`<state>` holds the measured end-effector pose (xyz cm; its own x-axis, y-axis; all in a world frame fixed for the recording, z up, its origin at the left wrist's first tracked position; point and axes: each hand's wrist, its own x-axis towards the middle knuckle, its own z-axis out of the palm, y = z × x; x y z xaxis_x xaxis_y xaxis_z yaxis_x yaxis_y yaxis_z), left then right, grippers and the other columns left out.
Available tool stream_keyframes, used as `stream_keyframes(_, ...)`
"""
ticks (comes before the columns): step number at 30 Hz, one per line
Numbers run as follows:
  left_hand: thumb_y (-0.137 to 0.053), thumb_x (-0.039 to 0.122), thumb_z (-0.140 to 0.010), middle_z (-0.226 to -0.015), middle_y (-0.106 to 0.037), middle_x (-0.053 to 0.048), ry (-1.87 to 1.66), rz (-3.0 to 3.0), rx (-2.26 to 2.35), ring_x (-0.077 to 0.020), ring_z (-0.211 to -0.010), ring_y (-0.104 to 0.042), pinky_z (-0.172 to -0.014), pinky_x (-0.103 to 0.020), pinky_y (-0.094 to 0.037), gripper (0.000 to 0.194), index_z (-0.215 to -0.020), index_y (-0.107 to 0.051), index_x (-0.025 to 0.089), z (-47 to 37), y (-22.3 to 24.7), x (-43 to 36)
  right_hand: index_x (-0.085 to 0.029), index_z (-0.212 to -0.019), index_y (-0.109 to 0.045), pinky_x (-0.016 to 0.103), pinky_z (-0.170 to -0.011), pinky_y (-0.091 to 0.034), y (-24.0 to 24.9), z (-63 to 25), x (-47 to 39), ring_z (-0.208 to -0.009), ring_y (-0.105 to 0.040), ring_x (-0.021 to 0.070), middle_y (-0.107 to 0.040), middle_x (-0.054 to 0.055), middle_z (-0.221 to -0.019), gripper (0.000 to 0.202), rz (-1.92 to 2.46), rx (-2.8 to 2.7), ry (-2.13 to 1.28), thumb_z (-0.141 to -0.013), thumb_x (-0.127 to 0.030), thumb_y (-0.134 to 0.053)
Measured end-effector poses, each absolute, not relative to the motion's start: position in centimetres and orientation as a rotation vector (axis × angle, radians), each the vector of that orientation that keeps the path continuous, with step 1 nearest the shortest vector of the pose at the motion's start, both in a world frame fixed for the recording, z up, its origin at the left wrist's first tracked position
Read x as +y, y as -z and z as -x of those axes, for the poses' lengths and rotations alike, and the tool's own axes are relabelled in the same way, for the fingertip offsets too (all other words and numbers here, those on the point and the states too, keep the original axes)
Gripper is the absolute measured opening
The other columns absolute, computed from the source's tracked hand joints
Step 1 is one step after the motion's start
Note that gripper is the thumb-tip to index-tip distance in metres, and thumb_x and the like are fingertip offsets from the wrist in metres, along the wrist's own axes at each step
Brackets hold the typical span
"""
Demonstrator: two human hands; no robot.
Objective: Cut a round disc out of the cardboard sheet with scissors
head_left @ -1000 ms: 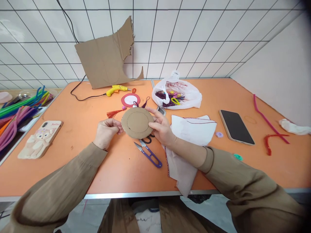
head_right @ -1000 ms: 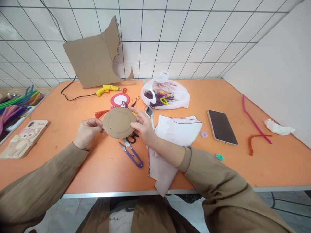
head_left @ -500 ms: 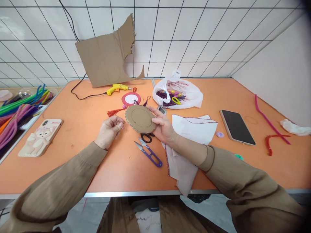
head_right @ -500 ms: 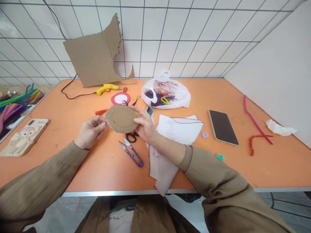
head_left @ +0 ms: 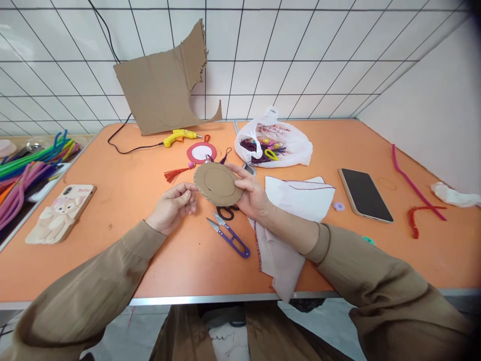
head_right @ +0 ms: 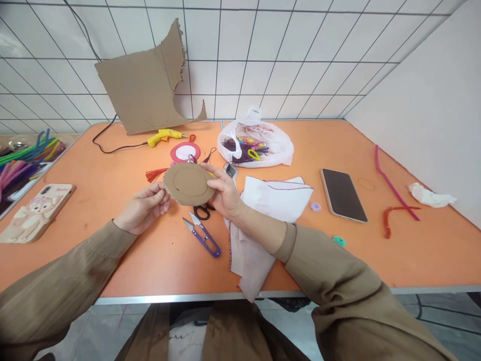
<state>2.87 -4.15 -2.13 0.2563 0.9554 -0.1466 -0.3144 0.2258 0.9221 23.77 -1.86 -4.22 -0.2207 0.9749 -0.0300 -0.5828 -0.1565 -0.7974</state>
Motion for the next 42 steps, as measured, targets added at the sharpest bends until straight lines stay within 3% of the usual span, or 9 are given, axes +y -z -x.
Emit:
stream_keyframes(3, -0.084, 0.021, -0.059, -0.065, -0.062, -0.001, -1.055, -0.949, 0.908, -0.0095, -0.054, -0.057, -0.050, -0.021, -0.045, 0.022, -0.073, -0.068, 0.015, -2.9, 2.2, -4.0, -0.024, -0.110, -0.061, 0.043, -0.083, -0.055, 4.3, -23.8, -1.8, -0.101, -0.066, 0.0256, -0.071, 0.003, -0.110, 0.047, 0.691, -0.819, -1.657, -0.062, -0.021, -0.066)
stream_keyframes(9, -0.086, 0.027, -0.055, -0.055, -0.059, 0.001, -0.944, -1.087, 1.032, -0.0018, -0.031, -0.031, -0.032, -0.018, -0.014, 0.025, -0.065, -0.067, 0.014, -2.4, 1.7, -3.9, -0.024, -0.111, -0.060, 0.042, -0.078, -0.056, 4.4, -23.8, -1.8, -0.095, -0.068, 0.0255, -0.073, 0.003, -0.101, 0.048, 0.685, -0.869, -1.633, -0.063, -0.022, -0.064)
stream_keyframes(18, -0.079, 0.047, -0.070, -0.042, -0.031, 0.012, -0.945, -1.131, 0.918, -0.0021, -0.030, -0.020, -0.031, -0.016, -0.015, 0.036, -0.071, -0.058, 0.018, -3.3, 1.3, -5.1, -0.023, -0.111, -0.061, 0.043, -0.079, -0.056, 4.5, -23.8, -1.8, -0.102, -0.067, 0.0277, -0.073, 0.005, -0.107, 0.049, 0.689, -0.852, -1.614, -0.062, -0.022, -0.065)
stream_keyframes(21, -0.072, 0.056, -0.075, -0.039, -0.047, 0.007, -0.867, -1.075, 0.919, -0.0081, -0.028, -0.042, -0.032, -0.017, -0.028, 0.041, -0.081, -0.059, 0.018, -3.0, 1.4, -5.0, -0.023, -0.110, -0.061, 0.042, -0.081, -0.056, 4.3, -23.7, -1.9, -0.100, -0.068, 0.0268, -0.073, 0.004, -0.108, 0.048, 0.681, -0.845, -1.607, -0.062, -0.022, -0.065)
stream_keyframes(24, -0.063, 0.069, -0.074, -0.067, -0.074, -0.011, -0.778, -0.931, 0.888, -0.0238, -0.055, -0.071, -0.041, -0.024, -0.047, 0.059, -0.100, -0.062, 0.017, -2.7, 1.5, -4.7, -0.022, -0.109, -0.061, 0.042, -0.081, -0.055, 4.1, -23.7, -2.0, -0.098, -0.068, 0.0264, -0.074, 0.004, -0.105, 0.047, 0.680, -0.831, -1.604, -0.062, -0.020, -0.066)
stream_keyframes(30, -0.073, 0.057, -0.074, -0.095, -0.077, -0.017, -0.713, -0.867, 0.820, -0.0262, -0.074, -0.075, -0.060, -0.031, -0.058, 0.053, -0.101, -0.067, 0.011, -2.5, 1.8, -4.3, -0.021, -0.111, -0.061, 0.042, -0.086, -0.053, 4.1, -23.7, -2.0, -0.102, -0.067, 0.0267, -0.074, 0.004, -0.103, 0.049, 0.681, -0.823, -1.588, -0.062, -0.020, -0.065)
stream_keyframes(34, -0.090, 0.028, -0.057, -0.065, -0.072, -0.004, -0.807, -1.038, 0.992, -0.0091, -0.043, -0.059, -0.040, -0.017, -0.044, 0.034, -0.075, -0.066, 0.013, -2.8, 2.0, -4.6, -0.021, -0.110, -0.060, 0.043, -0.086, -0.052, 4.2, -23.7, -1.9, -0.102, -0.066, 0.0271, -0.074, 0.005, -0.104, 0.048, 0.697, -0.851, -1.584, -0.062, -0.022, -0.065)
stream_keyframes(38, -0.081, 0.048, -0.068, -0.037, -0.044, 0.008, -0.909, -1.140, 1.033, -0.0012, -0.027, -0.028, -0.030, -0.015, -0.017, 0.039, -0.066, -0.061, 0.014, -3.1, 1.4, -5.1, -0.021, -0.113, -0.058, 0.039, -0.083, -0.052, 4.1, -23.7, -2.0, -0.094, -0.067, 0.0240, -0.074, 0.004, -0.097, 0.051, 0.709, -0.939, -1.535, -0.063, -0.024, -0.065)
stream_keyframes(42, -0.067, 0.070, -0.070, -0.036, -0.041, 0.006, -0.951, -1.069, 0.973, -0.0044, -0.030, -0.037, -0.031, -0.016, -0.025, 0.056, -0.065, -0.061, 0.015, -2.9, 0.9, -5.0, -0.021, -0.117, -0.056, 0.032, -0.074, -0.052, 3.9, -23.7, -2.2, -0.084, -0.066, 0.0188, -0.073, 0.002, -0.092, 0.053, 0.729, -1.027, -1.469, -0.065, -0.024, -0.066)
